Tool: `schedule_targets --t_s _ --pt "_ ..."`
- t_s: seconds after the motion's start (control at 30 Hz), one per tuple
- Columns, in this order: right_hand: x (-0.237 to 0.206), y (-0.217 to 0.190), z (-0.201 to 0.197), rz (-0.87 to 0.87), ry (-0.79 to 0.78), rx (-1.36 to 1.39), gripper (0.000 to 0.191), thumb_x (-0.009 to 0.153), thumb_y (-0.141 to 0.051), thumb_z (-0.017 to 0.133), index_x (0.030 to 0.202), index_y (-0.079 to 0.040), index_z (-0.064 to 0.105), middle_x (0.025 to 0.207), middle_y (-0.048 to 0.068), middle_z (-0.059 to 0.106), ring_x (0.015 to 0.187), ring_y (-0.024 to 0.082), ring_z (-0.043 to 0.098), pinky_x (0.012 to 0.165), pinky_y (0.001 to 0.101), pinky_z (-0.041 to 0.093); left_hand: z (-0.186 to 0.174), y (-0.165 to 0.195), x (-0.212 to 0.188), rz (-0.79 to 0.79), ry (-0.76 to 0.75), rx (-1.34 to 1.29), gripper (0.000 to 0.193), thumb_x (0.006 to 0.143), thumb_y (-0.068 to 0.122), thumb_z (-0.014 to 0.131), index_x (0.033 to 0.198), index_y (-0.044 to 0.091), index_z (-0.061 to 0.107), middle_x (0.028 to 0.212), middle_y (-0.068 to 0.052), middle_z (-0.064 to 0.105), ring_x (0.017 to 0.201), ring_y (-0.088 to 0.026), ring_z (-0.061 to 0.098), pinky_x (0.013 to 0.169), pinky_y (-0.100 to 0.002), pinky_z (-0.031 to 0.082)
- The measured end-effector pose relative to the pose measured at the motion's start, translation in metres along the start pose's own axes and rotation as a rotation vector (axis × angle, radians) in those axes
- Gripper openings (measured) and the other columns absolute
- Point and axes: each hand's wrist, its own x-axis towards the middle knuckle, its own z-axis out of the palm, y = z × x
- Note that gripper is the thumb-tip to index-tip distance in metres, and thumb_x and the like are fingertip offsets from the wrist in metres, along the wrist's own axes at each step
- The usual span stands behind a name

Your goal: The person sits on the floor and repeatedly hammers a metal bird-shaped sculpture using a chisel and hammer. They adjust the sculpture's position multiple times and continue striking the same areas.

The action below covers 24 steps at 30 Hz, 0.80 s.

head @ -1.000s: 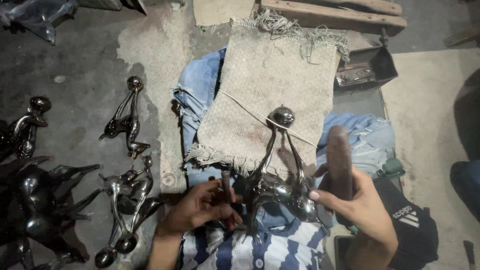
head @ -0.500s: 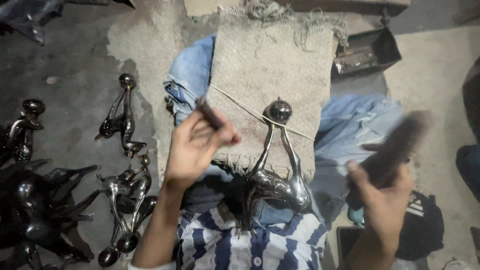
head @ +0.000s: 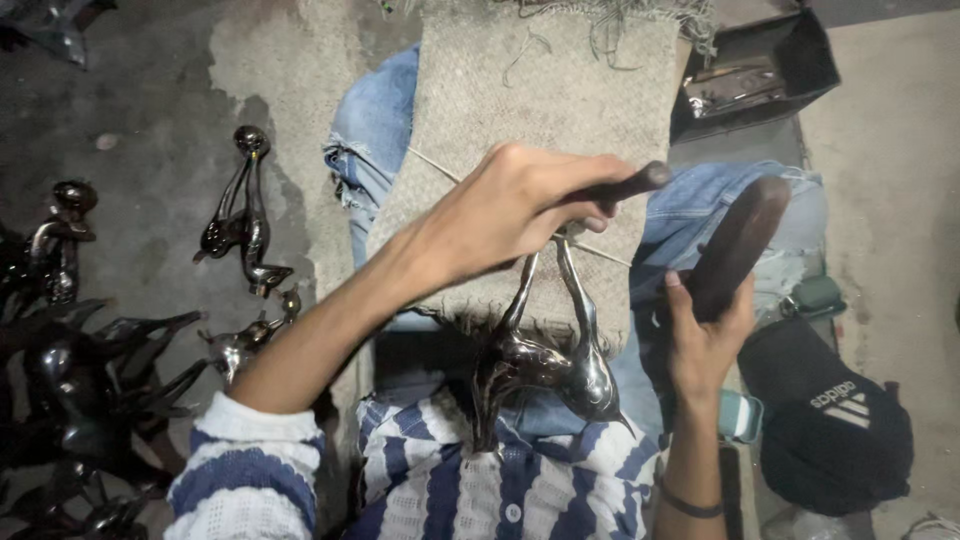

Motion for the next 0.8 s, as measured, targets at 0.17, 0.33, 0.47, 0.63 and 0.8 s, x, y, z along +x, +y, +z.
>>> schedule_targets --t_s 0.17,0.33,0.47,0.63,0.8 --pt "-0.003 -0.01 -0.001 0.045 -0.067 0.069 0.04 0.101 -0.007 0.074 0.136 0.002 0.057 0.104 0.005 0.063 0.089 0.011 0.061 0.079 0.0241 0.051 -0.005 0.005 0.015 0.064 -0.153 0.119 0.06 0.083 -0.013 0.067 0.134 0.019 0.066 0.098 -0.005 0.08 0.077 -0.017 0.079 0.068 -0.029 0.064" --pt "0.001 -0.012 -0.01 0.093 -0.051 0.224 0.035 0.104 -0.01 0.07 0.135 0.0 0.058 0.091 0.005 0.063 0.075 0.011 0.063 0.07 0.0245 0.052 -0.01 0.012 0.028 0.182 -0.213 0.244 0.074 0.072 -0.017 0.067 0.138 0.017 0.06 0.097 -0.008 0.079 0.078 -0.025 0.077 0.068 -0.034 0.064" --pt "0.011 -0.025 -0.019 -0.101 -0.044 -0.02 0.04 0.103 -0.002 0.076 0.135 0.005 0.055 0.115 0.007 0.064 0.093 0.012 0.064 0.086 0.0265 0.055 -0.015 0.018 0.036 0.117 -0.313 0.357 0.07 0.076 -0.013 0.071 0.138 0.019 0.06 0.091 -0.01 0.078 0.08 -0.031 0.076 0.068 -0.041 0.062" --pt "0.021 -0.047 -0.016 0.013 -0.082 0.828 0.045 0.095 -0.007 0.072 0.135 -0.011 0.051 0.089 0.0 0.063 0.083 0.011 0.064 0.076 0.0271 0.056 -0.02 0.027 0.04 0.047 -0.338 0.306 0.076 0.069 -0.014 0.069 0.137 0.019 0.058 0.09 -0.01 0.078 0.074 -0.03 0.077 0.065 -0.04 0.063" --pt "0.03 -0.039 -0.026 -0.098 0.033 0.078 0.064 0.094 0.003 0.073 0.147 0.001 0.038 0.109 0.001 0.061 0.097 0.012 0.061 0.094 0.028 0.053 -0.021 0.032 0.036 0.031 -0.336 0.367 0.074 0.073 -0.015 0.067 0.137 0.021 0.059 0.083 -0.012 0.076 0.071 -0.033 0.074 0.064 -0.042 0.062"
